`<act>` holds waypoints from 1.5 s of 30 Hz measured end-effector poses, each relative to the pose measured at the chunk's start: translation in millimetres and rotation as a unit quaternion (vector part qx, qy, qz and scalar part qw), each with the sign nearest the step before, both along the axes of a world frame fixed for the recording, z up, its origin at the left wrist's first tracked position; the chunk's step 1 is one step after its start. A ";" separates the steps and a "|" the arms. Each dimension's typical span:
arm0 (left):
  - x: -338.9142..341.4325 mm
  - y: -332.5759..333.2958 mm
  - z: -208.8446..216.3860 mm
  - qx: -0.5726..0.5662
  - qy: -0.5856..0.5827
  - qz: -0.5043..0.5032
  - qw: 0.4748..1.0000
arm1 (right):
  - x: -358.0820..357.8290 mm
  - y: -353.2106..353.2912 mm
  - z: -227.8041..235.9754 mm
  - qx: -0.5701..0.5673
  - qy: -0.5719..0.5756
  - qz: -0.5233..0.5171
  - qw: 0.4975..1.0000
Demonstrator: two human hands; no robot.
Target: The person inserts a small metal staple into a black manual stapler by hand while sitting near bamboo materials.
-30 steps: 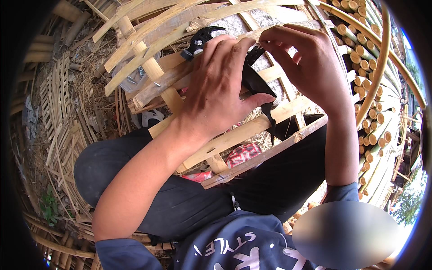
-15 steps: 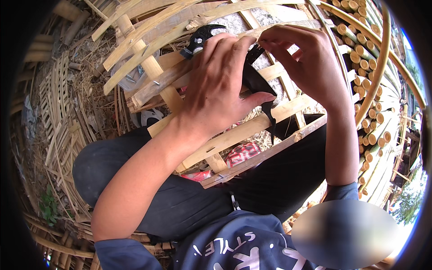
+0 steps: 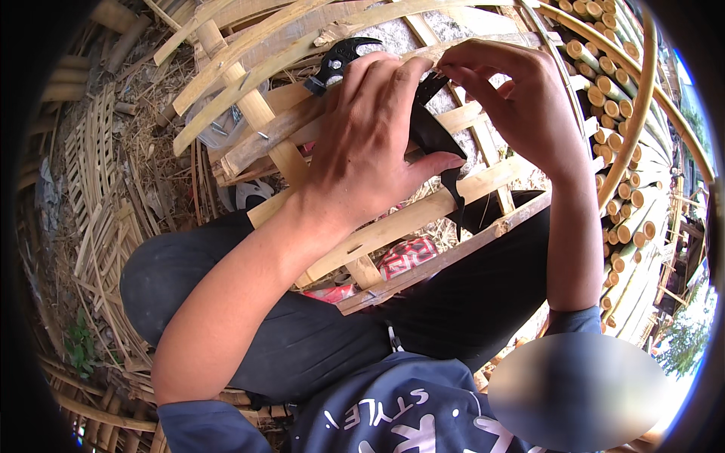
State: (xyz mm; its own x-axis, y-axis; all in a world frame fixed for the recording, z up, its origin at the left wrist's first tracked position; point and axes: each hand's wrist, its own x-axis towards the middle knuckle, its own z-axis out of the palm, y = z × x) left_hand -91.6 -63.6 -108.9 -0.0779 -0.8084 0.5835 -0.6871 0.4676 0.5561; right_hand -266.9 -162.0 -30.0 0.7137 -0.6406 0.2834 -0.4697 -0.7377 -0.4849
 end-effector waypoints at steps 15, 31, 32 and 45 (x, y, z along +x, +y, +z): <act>0.1 1.1 4.2 0.005 -0.002 -0.008 1.000 | 2.9 8.2 0.5 -0.040 -0.010 0.007 0.999; -0.8 2.0 4.7 0.026 0.031 -0.008 0.999 | 0.8 24.7 -3.1 -0.011 -0.020 -0.064 0.998; -0.1 2.5 4.3 0.030 0.027 -0.007 0.999 | 0.5 25.2 -3.2 -0.007 -0.019 -0.066 0.998; -1.2 2.2 6.2 0.049 0.072 -0.001 0.996 | 3.9 18.4 2.2 0.059 -0.004 -0.089 0.994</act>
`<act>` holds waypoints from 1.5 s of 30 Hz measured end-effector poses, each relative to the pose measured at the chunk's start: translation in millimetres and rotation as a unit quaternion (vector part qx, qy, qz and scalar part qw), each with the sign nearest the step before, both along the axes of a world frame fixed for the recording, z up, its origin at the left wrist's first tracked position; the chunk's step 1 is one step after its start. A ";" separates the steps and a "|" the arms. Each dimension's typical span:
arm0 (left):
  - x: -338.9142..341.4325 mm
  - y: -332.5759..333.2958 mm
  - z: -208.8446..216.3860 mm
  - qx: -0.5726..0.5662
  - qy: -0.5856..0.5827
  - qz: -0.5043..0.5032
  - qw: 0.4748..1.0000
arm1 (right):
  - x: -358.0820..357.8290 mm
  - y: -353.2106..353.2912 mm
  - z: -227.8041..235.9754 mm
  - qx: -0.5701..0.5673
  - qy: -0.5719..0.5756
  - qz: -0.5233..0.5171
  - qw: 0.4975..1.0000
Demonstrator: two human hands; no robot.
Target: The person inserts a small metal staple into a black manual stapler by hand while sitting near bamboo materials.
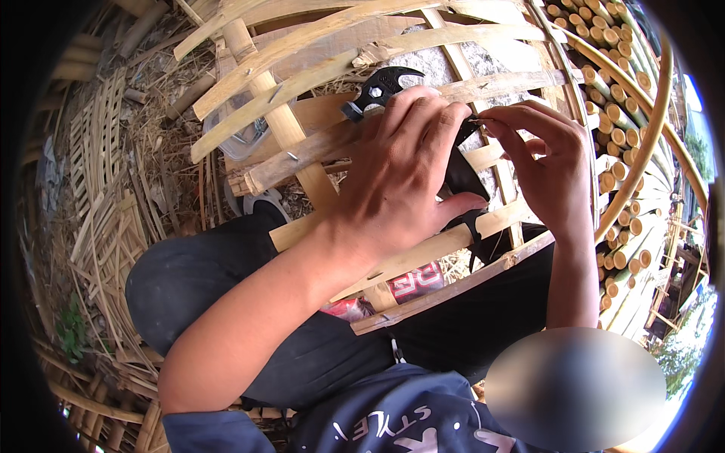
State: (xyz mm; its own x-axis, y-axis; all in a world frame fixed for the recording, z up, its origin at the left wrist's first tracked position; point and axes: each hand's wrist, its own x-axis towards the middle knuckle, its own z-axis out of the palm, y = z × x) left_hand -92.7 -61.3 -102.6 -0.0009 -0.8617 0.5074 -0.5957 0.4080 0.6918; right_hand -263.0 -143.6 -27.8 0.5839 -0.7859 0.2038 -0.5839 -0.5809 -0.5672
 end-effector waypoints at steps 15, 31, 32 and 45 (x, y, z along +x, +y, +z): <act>0.4 -1.6 0.9 -0.007 -0.015 0.002 1.000 | -0.8 -0.6 1.1 0.022 -0.006 0.009 1.000; 0.2 -1.6 2.8 0.013 -0.033 0.004 0.999 | 0.3 -0.4 1.0 -0.006 0.005 0.016 1.000; 0.0 -1.8 2.8 0.011 -0.034 0.005 0.999 | -0.1 -0.3 0.9 -0.010 0.007 0.017 1.000; 0.4 -2.4 0.8 -0.006 -0.048 0.000 0.999 | -8.0 -3.2 3.9 -0.008 -0.002 0.025 1.000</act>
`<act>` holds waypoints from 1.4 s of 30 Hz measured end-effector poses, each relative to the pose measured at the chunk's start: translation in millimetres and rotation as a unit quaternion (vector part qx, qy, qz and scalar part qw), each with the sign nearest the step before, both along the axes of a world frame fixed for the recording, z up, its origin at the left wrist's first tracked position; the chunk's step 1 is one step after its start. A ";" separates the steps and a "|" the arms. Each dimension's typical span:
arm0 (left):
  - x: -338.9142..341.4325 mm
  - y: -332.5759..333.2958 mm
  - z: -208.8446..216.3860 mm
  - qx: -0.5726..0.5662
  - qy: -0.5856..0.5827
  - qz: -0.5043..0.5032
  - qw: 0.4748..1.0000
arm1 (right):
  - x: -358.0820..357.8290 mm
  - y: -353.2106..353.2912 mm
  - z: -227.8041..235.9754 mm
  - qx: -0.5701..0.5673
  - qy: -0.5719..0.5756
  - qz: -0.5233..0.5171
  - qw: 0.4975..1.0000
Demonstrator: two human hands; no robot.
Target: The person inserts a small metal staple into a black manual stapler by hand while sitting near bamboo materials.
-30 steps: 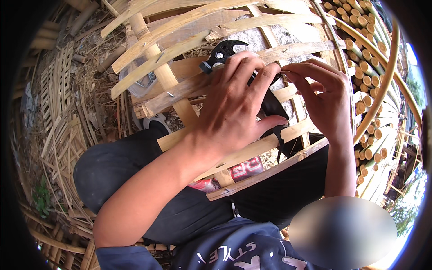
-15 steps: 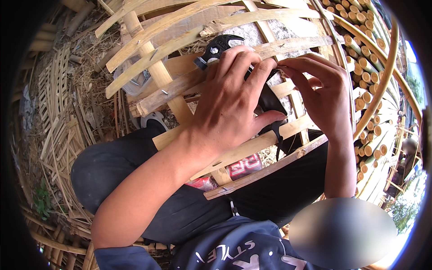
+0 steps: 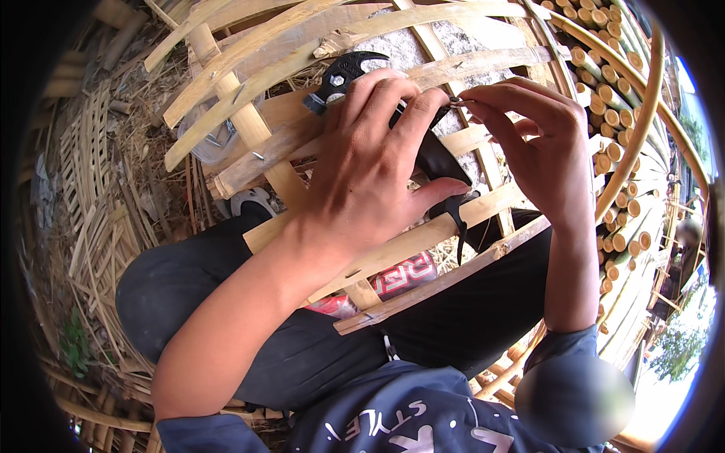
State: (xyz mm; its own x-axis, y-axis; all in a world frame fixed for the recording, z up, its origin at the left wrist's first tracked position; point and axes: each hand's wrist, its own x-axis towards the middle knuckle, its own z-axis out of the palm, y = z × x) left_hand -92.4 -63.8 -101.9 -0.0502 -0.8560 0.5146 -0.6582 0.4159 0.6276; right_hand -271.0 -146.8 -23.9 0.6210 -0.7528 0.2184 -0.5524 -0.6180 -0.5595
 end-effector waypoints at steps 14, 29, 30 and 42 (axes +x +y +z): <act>1.2 0.4 -1.8 0.003 0.002 -0.005 1.000 | -13.1 -6.1 -4.4 0.025 0.001 -0.039 0.999; 1.2 -1.1 -0.4 -0.018 -0.029 0.001 0.999 | -22.1 -20.9 -12.3 0.202 -0.088 0.012 0.975; 0.3 -1.0 -1.0 -0.019 -0.029 0.001 0.999 | -26.0 -24.4 -20.0 0.204 -0.097 0.015 0.974; -0.2 0.0 -3.2 -0.021 0.008 0.009 1.000 | -21.6 -22.3 -29.9 0.186 -0.053 0.000 0.981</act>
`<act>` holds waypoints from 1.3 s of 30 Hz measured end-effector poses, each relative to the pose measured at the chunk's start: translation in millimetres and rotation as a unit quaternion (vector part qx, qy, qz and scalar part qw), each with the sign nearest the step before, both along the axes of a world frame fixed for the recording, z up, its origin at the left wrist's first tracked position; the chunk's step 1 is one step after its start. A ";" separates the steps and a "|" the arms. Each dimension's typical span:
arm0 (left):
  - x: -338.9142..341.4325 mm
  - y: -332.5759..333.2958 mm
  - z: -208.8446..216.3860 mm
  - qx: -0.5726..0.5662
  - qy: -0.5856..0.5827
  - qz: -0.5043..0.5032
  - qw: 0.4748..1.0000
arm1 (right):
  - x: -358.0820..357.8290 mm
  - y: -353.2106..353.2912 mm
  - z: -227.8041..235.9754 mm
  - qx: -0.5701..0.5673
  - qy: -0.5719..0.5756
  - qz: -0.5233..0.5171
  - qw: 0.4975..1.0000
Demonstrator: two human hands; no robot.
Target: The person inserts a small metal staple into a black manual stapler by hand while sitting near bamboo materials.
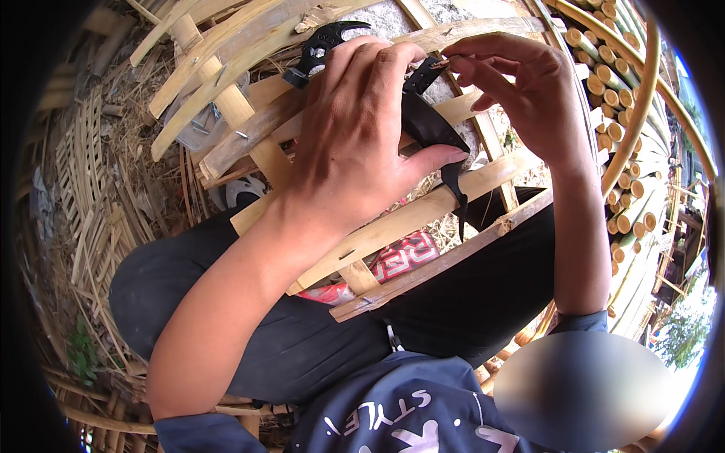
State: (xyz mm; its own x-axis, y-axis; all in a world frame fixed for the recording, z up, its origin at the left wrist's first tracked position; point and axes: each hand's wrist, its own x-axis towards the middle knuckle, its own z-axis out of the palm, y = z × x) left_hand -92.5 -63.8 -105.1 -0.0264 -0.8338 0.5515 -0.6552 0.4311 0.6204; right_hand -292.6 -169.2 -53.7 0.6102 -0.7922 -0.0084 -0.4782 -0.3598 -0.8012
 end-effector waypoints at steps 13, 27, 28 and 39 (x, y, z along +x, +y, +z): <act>0.1 0.7 1.2 0.001 -0.003 -0.011 1.000 | 16.0 12.8 3.5 -0.032 -0.025 -0.040 0.998; -0.4 -0.7 -1.7 -0.009 0.010 -0.006 1.000 | 21.4 18.7 6.2 -0.050 -0.011 -0.058 0.997; -0.1 -0.6 -1.8 -0.013 0.012 -0.008 1.000 | 22.0 19.1 5.6 -0.065 -0.014 -0.056 0.996; -1.6 2.4 0.9 0.017 0.011 -0.001 1.000 | 24.5 22.5 8.9 -0.105 0.005 -0.064 0.992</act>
State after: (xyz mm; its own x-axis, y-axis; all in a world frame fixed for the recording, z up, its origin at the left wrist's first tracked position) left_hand -94.2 -61.4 -104.2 -0.0165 -0.8517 0.5237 -0.6394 0.4117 0.6494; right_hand -268.1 -146.6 -44.8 0.5051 -0.8481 0.1601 -0.5384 -0.4546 -0.7095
